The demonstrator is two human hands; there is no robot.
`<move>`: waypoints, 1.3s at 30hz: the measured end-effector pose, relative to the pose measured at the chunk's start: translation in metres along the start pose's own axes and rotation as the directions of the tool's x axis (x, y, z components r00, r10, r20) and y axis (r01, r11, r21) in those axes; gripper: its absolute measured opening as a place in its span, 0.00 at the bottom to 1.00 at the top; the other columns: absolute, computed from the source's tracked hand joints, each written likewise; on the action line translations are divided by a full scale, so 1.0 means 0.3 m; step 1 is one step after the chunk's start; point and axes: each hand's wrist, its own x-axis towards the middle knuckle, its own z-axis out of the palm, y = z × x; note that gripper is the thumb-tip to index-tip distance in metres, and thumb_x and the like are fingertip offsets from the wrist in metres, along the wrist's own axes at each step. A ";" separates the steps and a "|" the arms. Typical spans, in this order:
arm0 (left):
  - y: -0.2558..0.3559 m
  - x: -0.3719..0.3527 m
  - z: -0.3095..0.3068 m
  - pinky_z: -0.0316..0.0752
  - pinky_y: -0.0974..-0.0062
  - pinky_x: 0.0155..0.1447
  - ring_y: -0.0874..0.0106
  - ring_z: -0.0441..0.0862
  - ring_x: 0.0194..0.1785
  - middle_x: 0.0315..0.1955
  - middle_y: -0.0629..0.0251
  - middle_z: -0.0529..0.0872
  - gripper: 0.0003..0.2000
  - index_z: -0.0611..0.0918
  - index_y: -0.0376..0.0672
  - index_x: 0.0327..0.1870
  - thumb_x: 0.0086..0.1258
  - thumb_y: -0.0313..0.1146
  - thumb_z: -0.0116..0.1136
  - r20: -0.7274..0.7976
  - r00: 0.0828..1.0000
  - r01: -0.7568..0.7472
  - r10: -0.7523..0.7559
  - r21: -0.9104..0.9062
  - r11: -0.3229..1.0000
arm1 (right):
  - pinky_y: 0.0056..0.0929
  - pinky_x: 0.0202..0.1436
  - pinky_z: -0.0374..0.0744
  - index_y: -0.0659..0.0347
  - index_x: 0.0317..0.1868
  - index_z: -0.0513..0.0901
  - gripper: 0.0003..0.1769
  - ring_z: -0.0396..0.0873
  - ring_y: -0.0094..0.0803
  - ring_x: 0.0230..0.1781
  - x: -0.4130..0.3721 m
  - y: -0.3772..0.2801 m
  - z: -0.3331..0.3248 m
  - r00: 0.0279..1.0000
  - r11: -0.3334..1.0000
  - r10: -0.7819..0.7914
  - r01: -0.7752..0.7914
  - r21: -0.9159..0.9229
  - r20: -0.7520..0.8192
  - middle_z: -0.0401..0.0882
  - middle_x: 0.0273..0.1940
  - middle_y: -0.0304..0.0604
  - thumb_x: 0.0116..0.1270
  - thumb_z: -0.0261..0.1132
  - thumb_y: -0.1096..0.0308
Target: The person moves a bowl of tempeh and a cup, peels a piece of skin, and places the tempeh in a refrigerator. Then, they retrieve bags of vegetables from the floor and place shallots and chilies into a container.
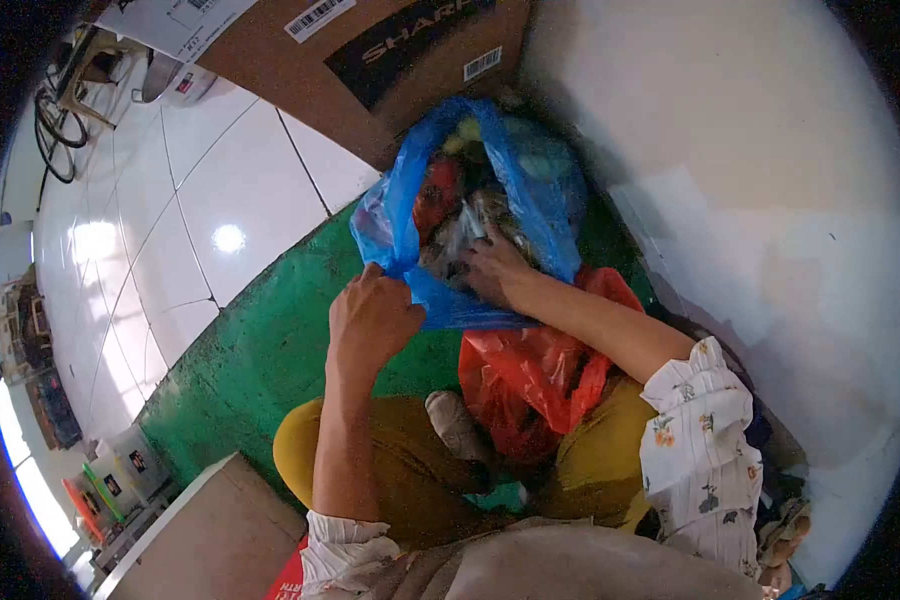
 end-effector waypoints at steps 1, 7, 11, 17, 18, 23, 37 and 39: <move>0.012 -0.003 -0.017 0.76 0.59 0.43 0.56 0.80 0.40 0.37 0.52 0.81 0.12 0.84 0.39 0.25 0.52 0.40 0.57 0.003 0.999 0.032 -0.032 0.002 0.999 | 0.66 0.65 0.53 0.50 0.52 0.77 0.18 0.63 0.45 0.62 -0.015 -0.003 -0.096 0.997 1.000 0.028 -0.029 0.011 0.074 0.66 0.59 0.44 0.59 0.57 0.63; 0.034 -0.013 -0.046 0.76 0.59 0.44 0.56 0.80 0.42 0.37 0.52 0.81 0.12 0.84 0.40 0.28 0.53 0.40 0.57 0.041 0.996 0.078 -0.077 -0.018 0.997 | 0.69 0.63 0.53 0.47 0.53 0.77 0.21 0.56 0.46 0.67 -0.153 0.037 -0.350 0.975 0.981 0.095 -0.126 0.147 0.203 0.63 0.63 0.45 0.56 0.60 0.67; 0.050 -0.007 -0.033 0.76 0.59 0.44 0.56 0.80 0.42 0.36 0.52 0.81 0.13 0.84 0.38 0.28 0.55 0.39 0.56 0.026 0.999 0.030 -0.030 -0.005 1.000 | 0.70 0.61 0.55 0.46 0.54 0.77 0.22 0.52 0.42 0.70 -0.184 0.095 -0.360 0.981 0.929 0.181 -0.196 0.313 0.074 0.63 0.64 0.45 0.56 0.60 0.68; 0.100 -0.013 0.076 0.76 0.60 0.37 0.56 0.79 0.37 0.34 0.49 0.80 0.11 0.82 0.37 0.24 0.54 0.37 0.55 -0.180 0.972 -0.155 0.153 0.005 0.988 | 0.65 0.61 0.60 0.46 0.55 0.76 0.24 0.54 0.40 0.69 -0.186 0.117 -0.397 0.965 0.913 0.255 -0.260 0.313 0.060 0.65 0.62 0.44 0.55 0.63 0.66; 0.117 -0.025 0.065 0.75 0.61 0.35 0.56 0.78 0.35 0.31 0.49 0.79 0.10 0.82 0.37 0.23 0.53 0.34 0.54 -0.239 0.953 -0.198 0.185 -0.029 0.980 | 0.63 0.62 0.60 0.46 0.55 0.76 0.25 0.55 0.41 0.69 -0.187 0.120 -0.409 0.959 0.904 0.271 -0.284 0.320 0.085 0.66 0.61 0.44 0.54 0.65 0.65; 0.184 -0.005 0.073 0.74 0.63 0.34 0.57 0.77 0.36 0.30 0.51 0.79 0.08 0.82 0.38 0.23 0.53 0.32 0.54 -0.227 0.961 -0.175 0.158 -0.056 0.983 | 0.51 0.67 0.60 0.45 0.58 0.73 0.25 0.56 0.43 0.68 -0.204 0.156 -0.381 0.969 0.931 0.249 -0.239 0.276 0.000 0.65 0.61 0.45 0.59 0.63 0.64; 0.352 0.102 0.155 0.73 0.55 0.48 0.49 0.73 0.43 0.36 0.42 0.77 0.15 0.79 0.35 0.37 0.62 0.40 0.53 -0.505 0.862 -0.286 0.046 -0.410 0.866 | 0.39 0.65 0.65 0.54 0.61 0.67 0.22 0.66 0.49 0.62 -0.272 0.349 -0.262 0.861 0.592 0.505 -0.300 0.748 -0.055 0.67 0.60 0.55 0.67 0.55 0.68; 0.356 0.096 0.143 0.72 0.54 0.48 0.48 0.73 0.43 0.37 0.40 0.75 0.16 0.78 0.34 0.39 0.59 0.39 0.55 -0.492 0.868 -0.327 0.067 -0.465 0.823 | 0.37 0.65 0.65 0.55 0.62 0.67 0.22 0.67 0.47 0.62 -0.271 0.361 -0.244 0.875 0.573 0.480 -0.257 0.779 -0.064 0.68 0.60 0.55 0.68 0.55 0.68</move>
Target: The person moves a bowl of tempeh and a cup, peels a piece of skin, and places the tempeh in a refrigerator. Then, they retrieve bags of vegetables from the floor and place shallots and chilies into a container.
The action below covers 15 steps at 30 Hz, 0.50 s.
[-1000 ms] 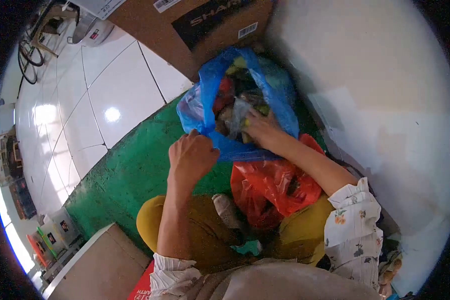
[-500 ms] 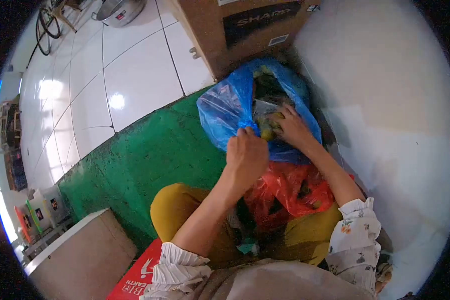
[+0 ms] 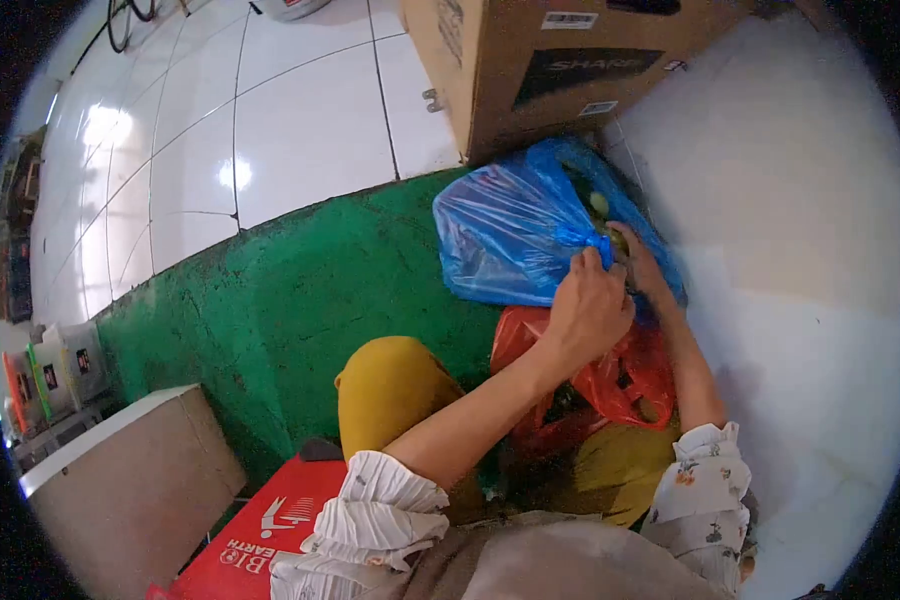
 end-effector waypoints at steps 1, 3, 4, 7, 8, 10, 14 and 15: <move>0.004 0.003 0.003 0.72 0.54 0.48 0.48 0.73 0.43 0.37 0.40 0.75 0.16 0.78 0.34 0.39 0.59 0.39 0.55 -0.007 1.000 0.004 -0.004 -0.002 1.000 | 0.37 0.65 0.65 0.55 0.62 0.67 0.22 0.67 0.47 0.62 0.004 0.010 0.000 1.000 1.000 -0.005 0.005 -0.005 0.004 0.68 0.60 0.55 0.68 0.55 0.68; 0.014 0.009 0.003 0.73 0.54 0.48 0.47 0.74 0.42 0.38 0.38 0.74 0.16 0.77 0.34 0.41 0.57 0.38 0.56 -0.013 1.000 0.001 -0.002 -0.057 0.998 | 0.36 0.65 0.64 0.52 0.65 0.63 0.31 0.62 0.41 0.65 0.007 0.025 -0.001 1.000 0.999 -0.020 0.021 -0.042 0.013 0.63 0.64 0.50 0.61 0.60 0.73; 0.017 0.010 0.003 0.73 0.54 0.48 0.47 0.74 0.42 0.38 0.38 0.74 0.16 0.77 0.34 0.41 0.57 0.38 0.56 -0.014 1.000 -0.002 0.002 -0.061 0.998 | 0.36 0.65 0.64 0.52 0.65 0.63 0.31 0.62 0.41 0.65 0.000 0.033 0.002 1.000 0.999 -0.018 0.019 -0.047 0.011 0.63 0.64 0.50 0.61 0.60 0.73; 0.014 0.023 0.021 0.74 0.56 0.46 0.47 0.74 0.42 0.37 0.39 0.74 0.15 0.77 0.35 0.40 0.56 0.36 0.55 -0.025 1.000 0.005 -0.005 -0.015 1.000 | 0.35 0.66 0.64 0.54 0.67 0.60 0.38 0.62 0.40 0.65 0.000 0.163 0.050 0.981 0.979 0.181 -0.173 0.109 -0.070 0.64 0.63 0.51 0.56 0.67 0.69; 0.001 0.023 0.032 0.74 0.56 0.46 0.48 0.75 0.42 0.38 0.40 0.75 0.15 0.78 0.36 0.39 0.56 0.37 0.56 -0.074 0.997 -0.009 0.010 0.013 1.000 | 0.37 0.65 0.64 0.56 0.68 0.58 0.41 0.63 0.44 0.65 0.018 0.307 0.086 0.972 0.969 0.229 -0.222 0.111 -0.056 0.64 0.63 0.54 0.56 0.67 0.59; -0.008 0.024 0.022 0.75 0.56 0.46 0.49 0.75 0.41 0.38 0.41 0.75 0.14 0.78 0.37 0.39 0.55 0.37 0.58 -0.119 0.992 -0.031 0.035 0.036 0.999 | 0.39 0.65 0.65 0.58 0.69 0.56 0.45 0.63 0.48 0.65 0.016 0.308 0.064 0.957 0.954 0.284 -0.277 0.111 -0.050 0.64 0.64 0.56 0.56 0.67 0.49; -0.023 -0.026 -0.110 0.75 0.64 0.36 0.55 0.77 0.41 0.35 0.45 0.78 0.15 0.82 0.34 0.34 0.50 0.36 0.60 0.112 0.993 -0.064 0.028 0.329 0.942 | 0.39 0.67 0.63 0.58 0.70 0.54 0.55 0.62 0.48 0.66 -0.030 0.014 -0.004 0.943 0.943 0.326 -0.320 -0.090 0.072 0.63 0.65 0.57 0.45 0.75 0.52; -0.038 -0.039 -0.144 0.74 0.66 0.33 0.57 0.77 0.40 0.34 0.49 0.79 0.13 0.83 0.36 0.33 0.49 0.36 0.60 0.173 0.985 -0.097 0.027 0.411 0.906 | 0.38 0.68 0.63 0.58 0.69 0.55 0.57 0.62 0.48 0.66 -0.035 -0.015 0.004 0.963 0.967 0.245 -0.235 -0.097 0.116 0.62 0.65 0.57 0.42 0.77 0.54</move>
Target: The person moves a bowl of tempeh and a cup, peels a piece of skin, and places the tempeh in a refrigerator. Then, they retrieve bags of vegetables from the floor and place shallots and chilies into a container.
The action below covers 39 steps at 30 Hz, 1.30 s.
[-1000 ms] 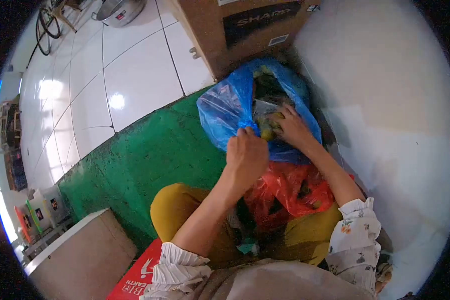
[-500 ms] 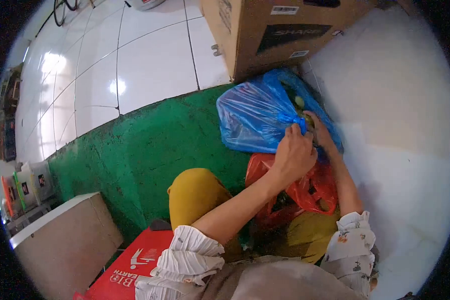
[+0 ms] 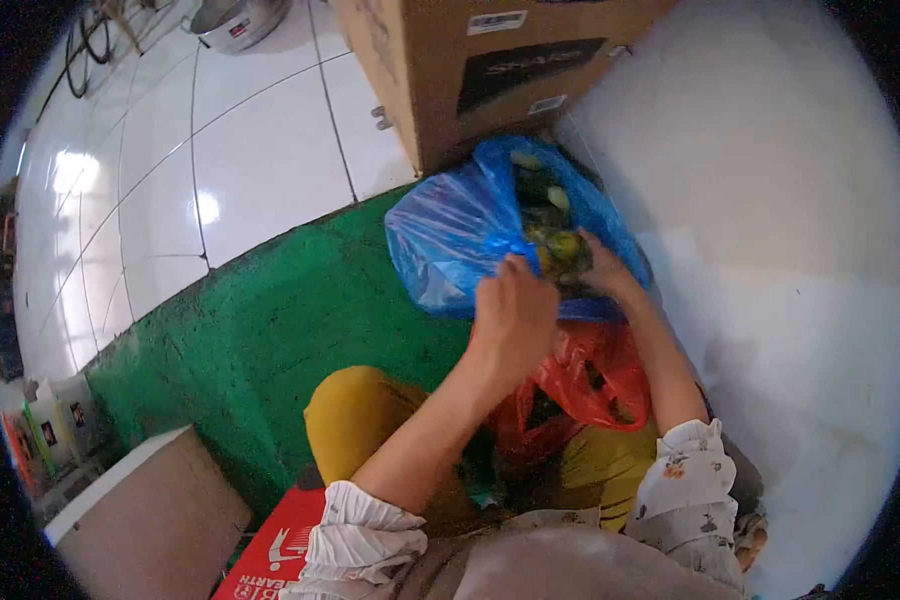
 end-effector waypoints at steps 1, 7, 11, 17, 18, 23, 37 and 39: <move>-0.026 -0.013 0.003 0.74 0.66 0.33 0.57 0.77 0.40 0.34 0.49 0.79 0.13 0.83 0.36 0.33 0.49 0.36 0.60 0.007 1.000 -0.014 0.014 -0.003 1.000 | 0.38 0.68 0.63 0.58 0.69 0.55 0.57 0.62 0.48 0.66 -0.006 -0.024 0.019 1.000 1.000 0.013 -0.013 0.006 -0.007 0.62 0.65 0.57 0.42 0.77 0.54; -0.084 -0.002 -0.023 0.73 0.65 0.32 0.60 0.78 0.36 0.29 0.56 0.80 0.07 0.82 0.42 0.26 0.46 0.33 0.58 0.059 0.998 -0.041 0.038 0.044 0.998 | 0.37 0.55 0.73 0.52 0.63 0.65 0.47 0.73 0.44 0.52 -0.023 -0.041 0.065 0.976 0.990 0.070 -0.042 0.134 -0.208 0.74 0.50 0.52 0.39 0.77 0.71; -0.080 -0.001 -0.017 0.77 0.59 0.35 0.57 0.80 0.36 0.33 0.53 0.80 0.09 0.80 0.42 0.30 0.50 0.34 0.54 0.100 0.994 -0.038 0.033 0.051 0.998 | 0.36 0.47 0.74 0.55 0.55 0.68 0.41 0.74 0.39 0.44 -0.026 -0.043 0.056 0.975 0.969 0.095 -0.044 0.244 -0.202 0.74 0.41 0.47 0.38 0.78 0.72; -0.075 0.023 -0.007 0.77 0.58 0.37 0.56 0.80 0.37 0.33 0.52 0.80 0.10 0.80 0.42 0.31 0.49 0.35 0.56 0.109 0.994 -0.011 0.007 0.035 0.999 | 0.35 0.46 0.74 0.58 0.47 0.70 0.34 0.74 0.38 0.41 -0.007 -0.005 0.033 0.987 0.967 0.098 -0.064 0.247 -0.127 0.74 0.37 0.44 0.39 0.79 0.69; -0.073 0.024 -0.004 0.77 0.58 0.37 0.56 0.80 0.37 0.33 0.53 0.80 0.10 0.80 0.42 0.31 0.48 0.35 0.56 0.097 0.995 -0.005 0.002 0.036 0.999 | 0.35 0.46 0.74 0.58 0.46 0.72 0.31 0.75 0.39 0.41 -0.021 -0.028 0.009 0.991 0.990 0.088 -0.076 0.121 -0.105 0.75 0.38 0.47 0.41 0.78 0.66; -0.062 0.024 -0.012 0.77 0.58 0.38 0.55 0.80 0.38 0.33 0.52 0.80 0.11 0.80 0.42 0.33 0.48 0.35 0.56 0.120 0.993 -0.029 0.025 0.035 0.999 | 0.37 0.42 0.75 0.61 0.40 0.78 0.25 0.78 0.45 0.38 -0.025 -0.029 -0.004 0.997 0.966 0.070 -0.073 -0.248 -0.020 0.79 0.36 0.54 0.44 0.76 0.57; -0.073 0.039 -0.015 0.76 0.58 0.39 0.56 0.80 0.40 0.35 0.52 0.80 0.12 0.81 0.42 0.36 0.50 0.35 0.56 0.204 0.979 -0.028 0.012 0.077 0.997 | 0.34 0.26 0.69 0.63 0.20 0.75 0.14 0.70 0.31 0.18 0.023 -0.059 -0.007 0.942 0.937 -0.322 0.332 0.111 -0.094 0.69 0.16 0.44 0.56 0.64 0.63; -0.087 0.054 -0.034 0.76 0.57 0.41 0.55 0.80 0.42 0.37 0.53 0.81 0.12 0.80 0.44 0.37 0.50 0.35 0.56 0.193 0.981 -0.011 0.003 0.041 0.999 | 0.37 0.28 0.69 0.63 0.20 0.74 0.16 0.70 0.38 0.21 0.052 -0.172 0.011 0.905 0.923 -0.351 0.377 0.073 -0.239 0.68 0.18 0.48 0.54 0.64 0.59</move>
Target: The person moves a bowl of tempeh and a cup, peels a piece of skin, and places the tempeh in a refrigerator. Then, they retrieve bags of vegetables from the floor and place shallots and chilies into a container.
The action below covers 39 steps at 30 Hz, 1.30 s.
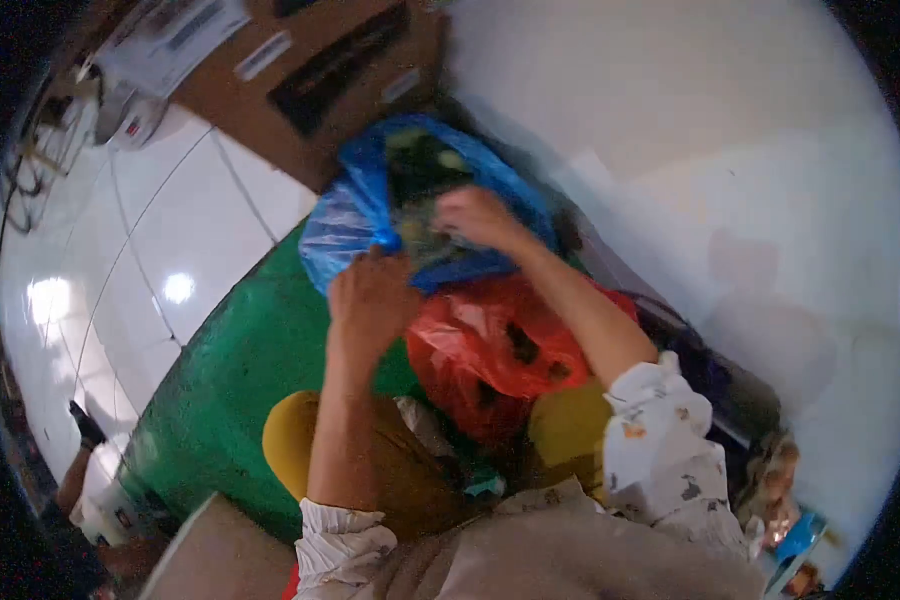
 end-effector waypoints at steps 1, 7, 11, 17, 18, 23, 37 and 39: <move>0.005 0.006 -0.015 0.76 0.57 0.42 0.55 0.80 0.43 0.38 0.54 0.81 0.13 0.80 0.45 0.37 0.50 0.36 0.56 0.017 1.000 0.002 -0.002 -0.008 1.000 | 0.39 0.28 0.70 0.63 0.21 0.74 0.16 0.72 0.42 0.22 0.021 -0.045 0.005 0.994 0.999 0.006 -0.010 -0.034 -0.113 0.71 0.20 0.50 0.55 0.63 0.58; -0.079 0.097 -0.025 0.72 0.58 0.52 0.55 0.77 0.48 0.42 0.52 0.80 0.15 0.81 0.47 0.39 0.50 0.38 0.63 0.075 0.997 0.025 -0.018 -0.087 0.996 | 0.45 0.40 0.76 0.57 0.32 0.81 0.08 0.79 0.48 0.34 0.002 -0.275 -0.052 0.890 0.982 0.181 -0.183 0.035 -0.418 0.80 0.31 0.51 0.57 0.62 0.63; -0.098 0.132 -0.032 0.68 0.56 0.58 0.54 0.71 0.58 0.50 0.53 0.77 0.14 0.81 0.49 0.41 0.52 0.35 0.65 0.066 0.997 -0.030 0.032 -0.036 0.999 | 0.42 0.38 0.75 0.58 0.37 0.78 0.05 0.77 0.47 0.34 -0.393 -0.511 -0.237 0.608 0.989 0.132 -0.032 0.142 -0.783 0.77 0.32 0.47 0.59 0.62 0.71; 0.472 -0.018 -0.051 0.61 0.59 0.66 0.53 0.66 0.63 0.58 0.55 0.72 0.11 0.80 0.45 0.41 0.58 0.34 0.62 -0.538 0.815 -0.372 0.217 -0.198 0.907 | 0.43 0.53 0.67 0.57 0.42 0.79 0.14 0.71 0.47 0.48 -1.082 -0.337 -0.311 0.253 0.618 0.241 -0.784 -0.052 -0.937 0.76 0.44 0.49 0.53 0.65 0.74; 0.577 -0.052 -0.043 0.60 0.60 0.66 0.54 0.67 0.63 0.56 0.55 0.73 0.10 0.80 0.44 0.42 0.60 0.33 0.60 -0.511 0.815 -0.457 0.272 -0.280 0.844 | 0.45 0.56 0.66 0.58 0.47 0.77 0.19 0.69 0.50 0.52 -1.171 -0.323 -0.304 0.127 0.473 0.230 -0.881 -0.003 -0.965 0.73 0.49 0.53 0.52 0.66 0.73; 0.923 -0.145 0.217 0.67 0.62 0.59 0.56 0.73 0.55 0.46 0.55 0.79 0.08 0.78 0.41 0.41 0.60 0.29 0.57 -0.157 0.737 -0.553 0.657 -0.700 0.453 | 0.45 0.60 0.66 0.58 0.59 0.67 0.30 0.69 0.54 0.55 -1.423 -0.186 -0.201 -0.195 0.291 0.471 -0.886 0.360 -0.860 0.70 0.54 0.58 0.55 0.66 0.73; 1.101 -0.007 0.383 0.71 0.62 0.53 0.54 0.78 0.48 0.43 0.53 0.81 0.21 0.74 0.45 0.54 0.57 0.31 0.61 0.102 0.660 -0.536 0.744 -0.629 0.563 | 0.41 0.48 0.74 0.55 0.54 0.75 0.26 0.76 0.50 0.45 -1.526 -0.284 -0.254 0.351 0.668 0.635 -0.697 0.261 -0.688 0.78 0.43 0.52 0.53 0.59 0.83; 1.090 -0.007 0.408 0.73 0.63 0.49 0.55 0.80 0.44 0.40 0.54 0.83 0.20 0.75 0.46 0.52 0.57 0.31 0.62 0.148 0.665 -0.499 0.732 -0.641 0.583 | 0.41 0.47 0.74 0.55 0.54 0.75 0.26 0.75 0.49 0.43 -1.495 -0.277 -0.209 0.342 0.628 0.555 -0.770 0.113 -0.759 0.77 0.41 0.51 0.53 0.60 0.82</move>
